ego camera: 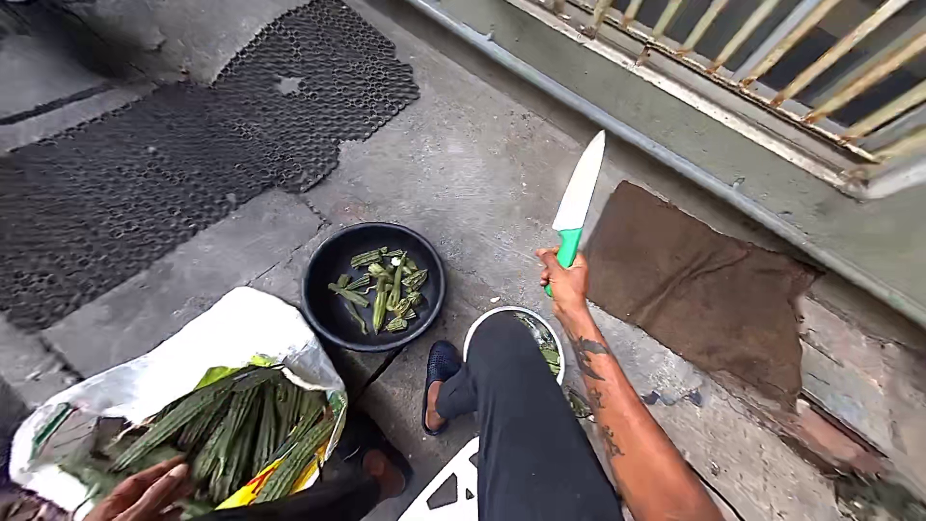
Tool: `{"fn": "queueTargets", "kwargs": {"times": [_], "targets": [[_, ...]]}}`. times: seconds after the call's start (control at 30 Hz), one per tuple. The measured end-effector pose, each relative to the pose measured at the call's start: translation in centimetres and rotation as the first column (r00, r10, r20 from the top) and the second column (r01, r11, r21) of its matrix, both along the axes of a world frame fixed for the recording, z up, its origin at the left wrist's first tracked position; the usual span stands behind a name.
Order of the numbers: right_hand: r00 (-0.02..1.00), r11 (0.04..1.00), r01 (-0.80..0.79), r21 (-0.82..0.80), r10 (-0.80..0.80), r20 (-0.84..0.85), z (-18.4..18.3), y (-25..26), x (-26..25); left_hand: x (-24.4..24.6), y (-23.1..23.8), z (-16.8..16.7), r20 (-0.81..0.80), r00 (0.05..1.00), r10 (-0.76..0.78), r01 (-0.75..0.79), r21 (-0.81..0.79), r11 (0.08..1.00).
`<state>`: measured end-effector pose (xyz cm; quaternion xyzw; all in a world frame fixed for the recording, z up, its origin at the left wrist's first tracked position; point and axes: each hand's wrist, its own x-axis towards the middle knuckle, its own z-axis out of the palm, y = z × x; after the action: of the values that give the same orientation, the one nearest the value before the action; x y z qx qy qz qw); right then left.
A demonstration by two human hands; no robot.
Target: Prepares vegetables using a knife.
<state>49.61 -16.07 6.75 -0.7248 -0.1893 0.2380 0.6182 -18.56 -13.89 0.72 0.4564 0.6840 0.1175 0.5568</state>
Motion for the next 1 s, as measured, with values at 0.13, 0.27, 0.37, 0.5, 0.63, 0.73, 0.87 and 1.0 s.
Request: {"fn": "queueTargets", "kwargs": {"times": [0.13,0.27,0.37,0.5,0.63,0.73,0.87,1.0], "targets": [[0.945,0.933,-0.275,0.233,0.307,-0.116,5.8,4.9,-8.2,-3.6,-1.9,-7.7,-0.116,0.99,0.084,-0.086,-0.018,0.996],[0.833,0.859,-0.393,0.328,0.484,-0.27,6.5,9.4,-18.4,-5.9,-2.9,-14.7,-0.3,0.954,-0.009,-0.021,-0.098,0.995],[0.749,0.807,-0.518,0.285,0.588,-0.304,4.5,10.8,-25.2,-4.9,-3.2,-18.3,-0.375,0.922,-0.097,0.04,-0.157,0.987],[0.654,0.734,-0.655,0.18,0.67,-0.351,0.3,10.7,-29.8,-2.3,-2.8,-19.9,-0.397,0.887,-0.237,0.189,-0.156,0.969],[0.637,0.712,-0.7,0.051,0.656,-0.406,-2.0,10.0,-30.2,-0.4,-3.4,-23.6,-0.317,0.871,-0.375,0.357,-0.114,0.927],[0.663,0.736,-0.677,0.004,0.612,-0.432,-2.7,10.5,-30.0,1.6,-3.5,-24.7,-0.454,0.785,-0.422,0.382,-0.181,0.906],[0.682,0.749,-0.662,-0.033,0.583,-0.442,-3.2,11.0,-29.9,3.4,-3.4,-26.0,-0.596,0.707,-0.38,0.326,-0.201,0.924],[0.677,0.739,-0.672,-0.036,0.594,-0.435,-3.2,11.4,-30.2,3.2,-2.9,-24.7,-0.64,0.586,-0.496,0.406,-0.297,0.864]]}}
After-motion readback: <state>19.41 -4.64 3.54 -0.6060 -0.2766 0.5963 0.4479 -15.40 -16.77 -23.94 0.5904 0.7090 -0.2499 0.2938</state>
